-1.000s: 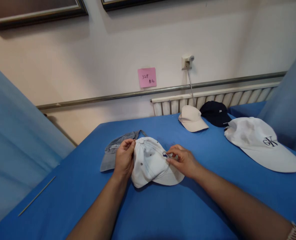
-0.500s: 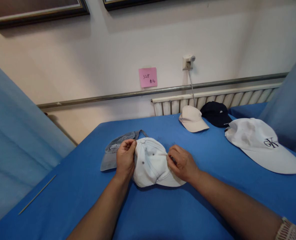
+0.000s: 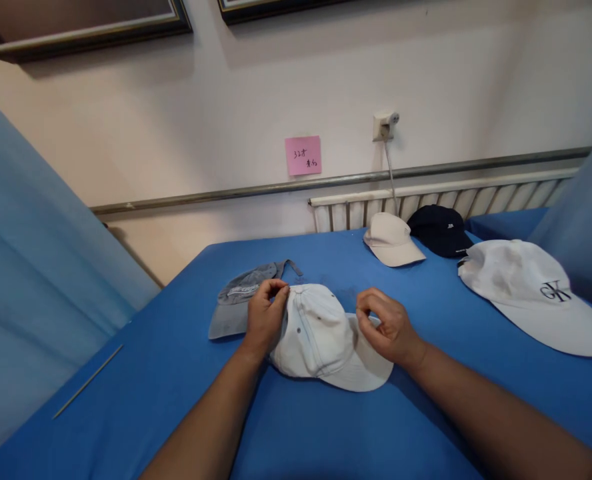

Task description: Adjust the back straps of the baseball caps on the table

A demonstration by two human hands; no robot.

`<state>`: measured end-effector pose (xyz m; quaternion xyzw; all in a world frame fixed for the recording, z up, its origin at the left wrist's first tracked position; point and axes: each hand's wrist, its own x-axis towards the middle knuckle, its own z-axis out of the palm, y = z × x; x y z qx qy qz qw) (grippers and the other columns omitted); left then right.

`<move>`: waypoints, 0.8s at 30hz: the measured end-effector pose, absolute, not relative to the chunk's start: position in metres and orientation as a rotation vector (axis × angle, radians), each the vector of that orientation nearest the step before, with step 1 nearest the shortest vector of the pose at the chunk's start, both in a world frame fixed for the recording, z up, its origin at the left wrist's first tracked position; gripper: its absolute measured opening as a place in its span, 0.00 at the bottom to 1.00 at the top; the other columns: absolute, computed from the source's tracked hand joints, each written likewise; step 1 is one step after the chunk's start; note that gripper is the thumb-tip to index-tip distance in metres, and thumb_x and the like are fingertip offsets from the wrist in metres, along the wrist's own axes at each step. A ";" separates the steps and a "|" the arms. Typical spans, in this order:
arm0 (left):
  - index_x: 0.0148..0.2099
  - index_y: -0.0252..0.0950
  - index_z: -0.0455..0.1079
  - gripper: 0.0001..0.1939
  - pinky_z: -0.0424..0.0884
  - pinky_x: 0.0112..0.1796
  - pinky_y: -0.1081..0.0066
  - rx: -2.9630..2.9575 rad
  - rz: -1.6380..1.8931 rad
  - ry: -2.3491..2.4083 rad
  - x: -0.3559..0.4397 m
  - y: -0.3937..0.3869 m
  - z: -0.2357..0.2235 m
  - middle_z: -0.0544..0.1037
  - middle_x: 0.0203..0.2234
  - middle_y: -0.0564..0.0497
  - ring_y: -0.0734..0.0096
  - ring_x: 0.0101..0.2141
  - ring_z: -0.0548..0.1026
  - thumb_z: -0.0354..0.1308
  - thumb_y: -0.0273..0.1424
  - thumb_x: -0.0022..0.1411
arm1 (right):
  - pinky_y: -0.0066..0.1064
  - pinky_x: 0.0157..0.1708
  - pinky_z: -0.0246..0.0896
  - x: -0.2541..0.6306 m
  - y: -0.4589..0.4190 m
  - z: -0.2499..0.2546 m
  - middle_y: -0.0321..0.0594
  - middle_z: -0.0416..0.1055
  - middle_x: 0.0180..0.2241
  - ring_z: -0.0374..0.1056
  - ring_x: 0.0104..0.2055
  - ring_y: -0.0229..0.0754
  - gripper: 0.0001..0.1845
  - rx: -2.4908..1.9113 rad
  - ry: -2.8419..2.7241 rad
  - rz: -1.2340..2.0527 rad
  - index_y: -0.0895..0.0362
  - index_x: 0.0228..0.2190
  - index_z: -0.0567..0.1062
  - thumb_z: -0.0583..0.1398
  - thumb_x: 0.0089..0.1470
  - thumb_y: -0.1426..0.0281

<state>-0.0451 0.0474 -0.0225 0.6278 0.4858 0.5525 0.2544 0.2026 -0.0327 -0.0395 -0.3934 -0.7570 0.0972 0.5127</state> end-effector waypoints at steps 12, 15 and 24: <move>0.46 0.43 0.77 0.17 0.62 0.53 0.57 2.186 1.173 1.103 -0.042 0.020 0.014 0.78 0.42 0.46 0.55 0.46 0.72 0.65 0.34 0.52 | 0.31 0.32 0.57 0.210 -0.015 -0.055 0.38 0.66 0.26 0.63 0.29 0.40 0.08 -1.162 -1.750 0.370 0.53 0.26 0.66 0.54 0.57 0.70; 0.40 0.43 0.78 0.11 0.65 0.50 0.57 2.169 1.234 1.132 -0.040 0.019 0.015 0.79 0.37 0.47 0.57 0.41 0.73 0.64 0.34 0.53 | 0.31 0.32 0.58 0.210 -0.013 -0.056 0.39 0.68 0.26 0.63 0.29 0.40 0.08 -1.216 -1.743 0.393 0.53 0.26 0.67 0.54 0.57 0.69; 0.40 0.39 0.77 0.11 0.70 0.43 0.64 1.793 1.474 1.254 -0.048 0.025 0.007 0.80 0.36 0.48 0.61 0.38 0.76 0.66 0.34 0.52 | 0.32 0.30 0.55 0.229 0.000 -0.064 0.44 0.73 0.27 0.67 0.30 0.43 0.15 -1.831 -1.809 0.436 0.55 0.25 0.69 0.55 0.58 0.58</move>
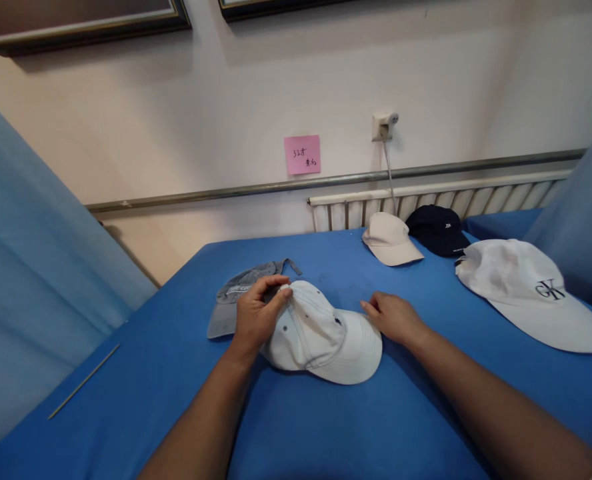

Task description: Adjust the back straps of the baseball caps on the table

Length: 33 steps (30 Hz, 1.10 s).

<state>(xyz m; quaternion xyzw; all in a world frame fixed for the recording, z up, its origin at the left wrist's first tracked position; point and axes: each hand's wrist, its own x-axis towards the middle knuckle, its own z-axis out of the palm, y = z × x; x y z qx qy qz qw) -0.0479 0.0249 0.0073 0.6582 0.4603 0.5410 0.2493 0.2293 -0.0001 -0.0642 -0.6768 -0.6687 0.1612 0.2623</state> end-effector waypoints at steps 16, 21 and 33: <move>0.43 0.39 0.76 0.14 0.72 0.44 0.63 1.725 1.544 1.083 -0.034 0.015 0.008 0.79 0.39 0.47 0.61 0.40 0.77 0.66 0.33 0.52 | 0.24 0.19 0.55 0.220 -0.055 -0.068 0.34 0.65 0.20 0.61 0.21 0.33 0.18 -1.154 -0.632 1.630 0.58 0.23 0.69 0.69 0.42 0.60; 0.50 0.40 0.73 0.20 0.63 0.56 0.58 1.883 1.581 0.979 -0.034 0.018 0.003 0.75 0.50 0.45 0.58 0.52 0.71 0.65 0.31 0.53 | 0.25 0.15 0.48 0.249 -0.087 -0.077 0.32 0.61 0.19 0.52 0.19 0.31 0.19 -1.088 -0.519 1.355 0.58 0.23 0.70 0.70 0.40 0.58; 0.40 0.38 0.76 0.12 0.66 0.52 0.57 2.136 1.139 1.150 -0.031 0.046 -0.033 0.79 0.41 0.45 0.58 0.44 0.75 0.59 0.35 0.55 | 0.20 0.11 0.55 0.362 -0.118 -0.105 0.35 0.74 0.29 0.64 0.22 0.32 0.08 -1.013 -0.171 0.801 0.57 0.32 0.75 0.65 0.45 0.73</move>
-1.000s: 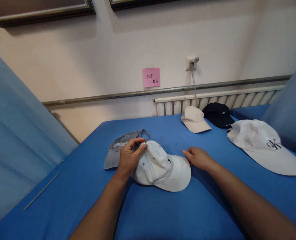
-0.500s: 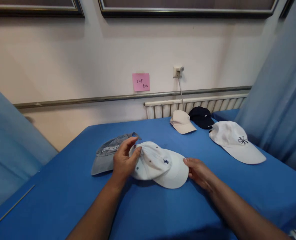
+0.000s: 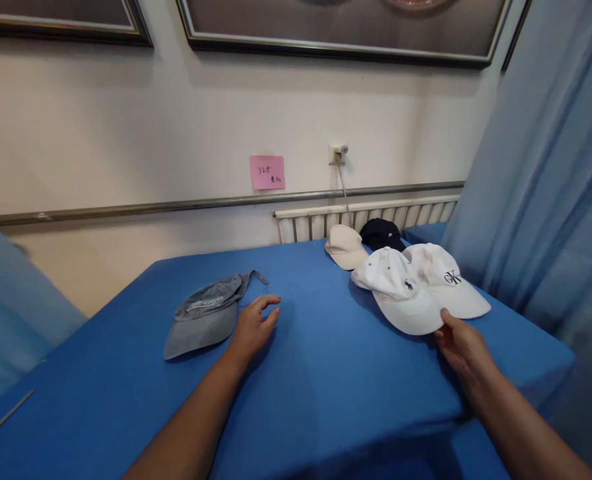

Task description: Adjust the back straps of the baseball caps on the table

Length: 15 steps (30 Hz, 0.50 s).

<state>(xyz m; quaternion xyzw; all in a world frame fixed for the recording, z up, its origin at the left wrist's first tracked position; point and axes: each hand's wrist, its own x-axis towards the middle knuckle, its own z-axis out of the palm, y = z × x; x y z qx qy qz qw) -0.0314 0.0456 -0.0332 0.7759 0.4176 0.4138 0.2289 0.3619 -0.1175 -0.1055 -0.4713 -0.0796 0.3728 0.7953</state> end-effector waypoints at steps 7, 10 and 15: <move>0.43 0.35 0.74 0.16 0.71 0.46 0.59 2.166 0.783 1.273 -0.037 0.062 -0.057 0.80 0.39 0.45 0.60 0.40 0.77 0.54 0.38 0.56 | 0.17 0.11 0.57 0.365 -0.112 -0.106 0.33 0.74 0.25 0.65 0.19 0.31 0.06 -1.039 -0.012 0.729 0.59 0.29 0.74 0.64 0.45 0.78; 0.42 0.35 0.74 0.15 0.72 0.44 0.61 2.177 0.677 1.237 -0.038 0.064 -0.059 0.80 0.37 0.46 0.61 0.38 0.77 0.54 0.37 0.56 | 0.18 0.10 0.56 0.364 -0.108 -0.108 0.33 0.72 0.22 0.63 0.17 0.31 0.05 -1.088 -0.052 0.716 0.59 0.27 0.73 0.64 0.45 0.77; 0.42 0.36 0.73 0.14 0.71 0.43 0.62 2.192 0.621 1.187 -0.039 0.065 -0.062 0.80 0.37 0.47 0.61 0.38 0.77 0.54 0.37 0.58 | 0.20 0.13 0.60 0.365 -0.101 -0.113 0.35 0.73 0.23 0.67 0.19 0.34 0.05 -1.165 -0.018 0.657 0.59 0.27 0.72 0.64 0.44 0.76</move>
